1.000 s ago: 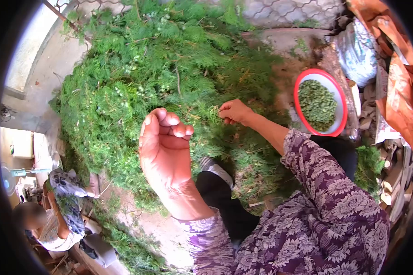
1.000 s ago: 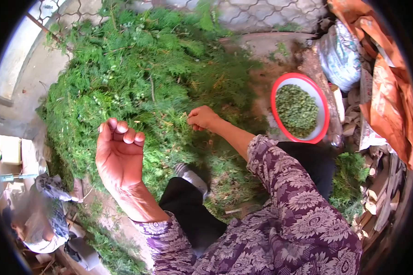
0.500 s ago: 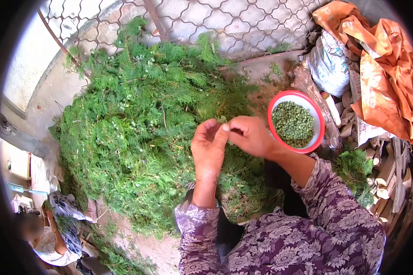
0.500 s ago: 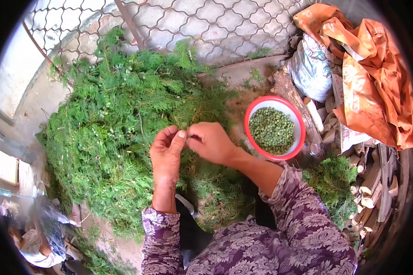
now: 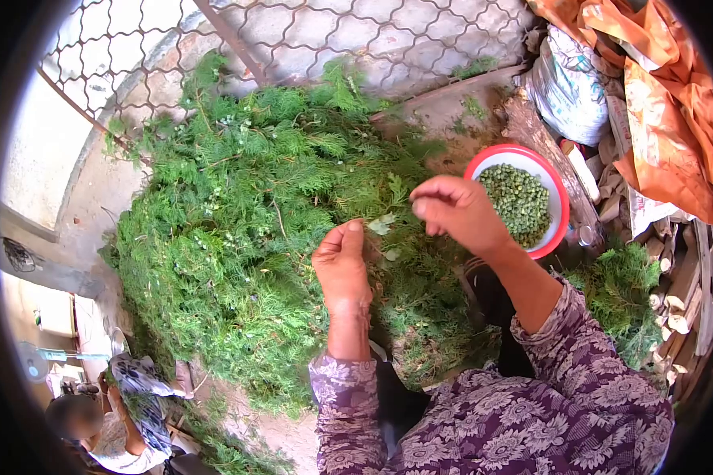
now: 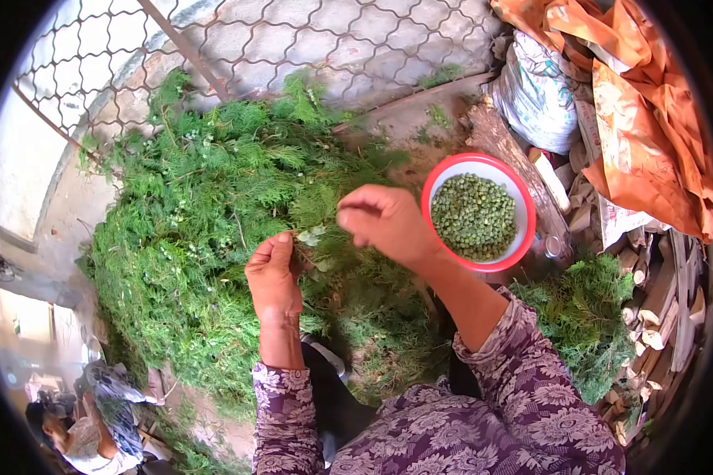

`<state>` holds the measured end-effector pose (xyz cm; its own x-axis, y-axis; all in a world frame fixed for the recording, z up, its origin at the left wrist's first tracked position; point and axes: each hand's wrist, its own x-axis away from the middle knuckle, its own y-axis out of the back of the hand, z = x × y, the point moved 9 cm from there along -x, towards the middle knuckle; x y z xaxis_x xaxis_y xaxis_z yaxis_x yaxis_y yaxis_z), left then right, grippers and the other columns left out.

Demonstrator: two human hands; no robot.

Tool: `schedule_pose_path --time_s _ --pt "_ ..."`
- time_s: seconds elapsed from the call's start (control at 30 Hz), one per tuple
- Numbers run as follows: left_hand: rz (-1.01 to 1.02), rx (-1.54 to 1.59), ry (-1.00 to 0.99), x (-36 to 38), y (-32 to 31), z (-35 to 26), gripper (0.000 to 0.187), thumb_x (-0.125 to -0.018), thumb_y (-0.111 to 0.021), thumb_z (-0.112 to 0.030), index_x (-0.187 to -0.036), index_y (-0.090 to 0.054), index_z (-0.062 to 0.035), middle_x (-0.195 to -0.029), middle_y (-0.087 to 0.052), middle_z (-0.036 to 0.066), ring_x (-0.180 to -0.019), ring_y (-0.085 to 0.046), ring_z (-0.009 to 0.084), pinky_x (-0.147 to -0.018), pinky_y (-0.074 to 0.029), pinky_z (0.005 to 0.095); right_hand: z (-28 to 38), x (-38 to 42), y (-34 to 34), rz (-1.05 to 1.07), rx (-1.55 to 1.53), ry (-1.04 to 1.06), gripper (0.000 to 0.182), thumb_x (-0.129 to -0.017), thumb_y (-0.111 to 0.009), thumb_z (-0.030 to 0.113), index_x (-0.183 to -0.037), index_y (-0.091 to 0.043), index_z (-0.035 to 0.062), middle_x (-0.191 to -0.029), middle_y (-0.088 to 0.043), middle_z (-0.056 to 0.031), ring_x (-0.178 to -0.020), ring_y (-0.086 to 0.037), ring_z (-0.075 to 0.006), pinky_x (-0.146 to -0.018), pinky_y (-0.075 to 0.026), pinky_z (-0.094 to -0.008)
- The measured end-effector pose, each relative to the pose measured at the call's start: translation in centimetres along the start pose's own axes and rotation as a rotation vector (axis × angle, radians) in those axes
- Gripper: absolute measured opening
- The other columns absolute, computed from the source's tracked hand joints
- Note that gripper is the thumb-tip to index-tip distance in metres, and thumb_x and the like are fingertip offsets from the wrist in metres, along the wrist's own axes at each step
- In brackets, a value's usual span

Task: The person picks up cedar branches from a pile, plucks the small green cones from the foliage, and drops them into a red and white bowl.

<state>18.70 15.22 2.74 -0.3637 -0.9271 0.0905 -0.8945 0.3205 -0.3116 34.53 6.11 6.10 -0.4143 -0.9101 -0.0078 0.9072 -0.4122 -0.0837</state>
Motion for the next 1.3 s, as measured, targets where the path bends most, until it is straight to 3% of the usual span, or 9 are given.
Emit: schedule_pose_path --time_s 0.1,0.2,0.3,0.37,0.6,0.7,0.8,0.97,1.3 --pt "-0.004 -0.008 0.030 -0.1 -0.5 0.7 0.013 -0.082 -0.060 -0.014 -0.083 -0.063 -0.0018 -0.067 -0.059 0.000 -0.053 -0.052 0.0074 -0.045 -0.046 0.0228 -1.1 -0.3 2.1 -0.085 -0.026 -0.028 0.016 -0.080 -0.061 0.011 -0.092 -0.059 0.0009 -0.072 -0.057 0.0004 -0.059 -0.053 -0.0053 -0.053 -0.043 -0.0185" --pt "0.033 -0.061 0.044 0.1 -1.6 1.5 0.013 -0.083 -0.059 -0.014 -0.083 -0.063 -0.0012 -0.067 -0.058 0.000 -0.054 -0.052 0.0070 -0.046 -0.046 0.0225 -0.8 0.0 1.0 -0.031 -0.086 0.117 0.020 -0.077 -0.064 0.011 -0.093 -0.059 0.0010 -0.077 -0.057 -0.0006 -0.064 -0.053 -0.0060 -0.055 -0.043 -0.0194" --pt "0.073 -0.042 0.056 0.0 -2.9 2.0 0.013 -0.084 -0.056 -0.010 -0.083 -0.062 0.0017 -0.066 -0.060 0.002 -0.054 -0.049 0.0047 -0.050 -0.039 0.0188 0.6 0.6 -0.1 0.032 0.249 0.237 0.024 -0.073 -0.067 0.011 -0.093 -0.059 0.0022 -0.079 -0.056 -0.0027 -0.067 -0.054 -0.0089 -0.057 -0.043 -0.0214" --pt "0.106 -0.075 0.043 -0.1 -3.6 2.3 0.013 -0.084 -0.056 -0.010 -0.084 -0.062 0.0018 -0.066 -0.059 0.001 -0.054 -0.048 0.0043 -0.050 -0.038 0.0186 1.4 0.9 -0.1 -0.010 0.442 0.399 0.023 -0.068 -0.066 0.013 -0.088 -0.059 0.0031 -0.073 -0.054 -0.0080 -0.064 -0.055 -0.0165 -0.058 -0.045 -0.0278" --pt "0.267 -0.082 0.002 0.8 -7.2 2.2 0.013 -0.082 -0.060 -0.009 -0.087 -0.063 0.0020 -0.074 -0.062 0.002 -0.062 -0.053 0.0056 -0.059 -0.043 0.0191 0.8 0.4 2.0 -0.008 0.500 0.328 0.016 -0.070 -0.065 0.014 -0.079 -0.058 0.0030 -0.068 -0.053 -0.0093 -0.062 -0.055 -0.0186 -0.056 -0.043 -0.0292" --pt "0.291 -0.041 0.061 0.8 -7.5 2.7 0.014 -0.081 -0.062 -0.009 -0.089 -0.063 0.0017 -0.080 -0.063 0.004 -0.069 -0.055 0.0071 -0.065 -0.045 0.0202 0.2 0.3 2.6 0.011 0.360 0.264 0.012 -0.076 -0.064 0.012 -0.081 -0.059 0.0019 -0.073 -0.055 -0.0067 -0.065 -0.052 -0.0128 -0.055 -0.041 -0.0253" --pt "0.290 0.055 0.114 0.5 -6.9 3.6 0.014 -0.080 -0.063 -0.008 -0.090 -0.062 0.0013 -0.083 -0.063 0.004 -0.072 -0.056 0.0076 -0.065 -0.045 0.0205 0.8 0.4 2.6 0.012 0.358 0.323 0.016 -0.076 -0.061 0.017 -0.074 -0.057 0.0009 -0.064 -0.056 -0.0098 -0.059 -0.055 -0.0175 -0.055 -0.043 -0.0290" --pt "0.329 0.015 0.128 1.2 -7.7 3.3 0.013 -0.080 -0.063 -0.007 -0.090 -0.063 0.0008 -0.081 -0.063 0.003 -0.070 -0.056 0.0080 -0.065 -0.045 0.0208 -1.4 -0.2 2.9 0.071 0.247 0.076 0.022 -0.080 -0.057 0.020 -0.072 -0.055 -0.0002 -0.058 -0.053 -0.0099 -0.052 -0.046 -0.0156 -0.051 -0.040 -0.0292" --pt "0.376 -0.213 0.031 1.6 -7.0 3.0 0.007 -0.081 -0.060 -0.006 -0.084 -0.061 0.0007 -0.072 -0.057 -0.002 -0.064 -0.047 0.0036 -0.059 -0.037 0.0174 -1.2 -0.3 2.1 0.139 0.451 0.194 0.029 -0.082 -0.056 0.025 -0.068 -0.052 -0.0008 -0.053 -0.044 -0.0090 -0.050 -0.041 -0.0109 -0.048 -0.037 -0.0304"
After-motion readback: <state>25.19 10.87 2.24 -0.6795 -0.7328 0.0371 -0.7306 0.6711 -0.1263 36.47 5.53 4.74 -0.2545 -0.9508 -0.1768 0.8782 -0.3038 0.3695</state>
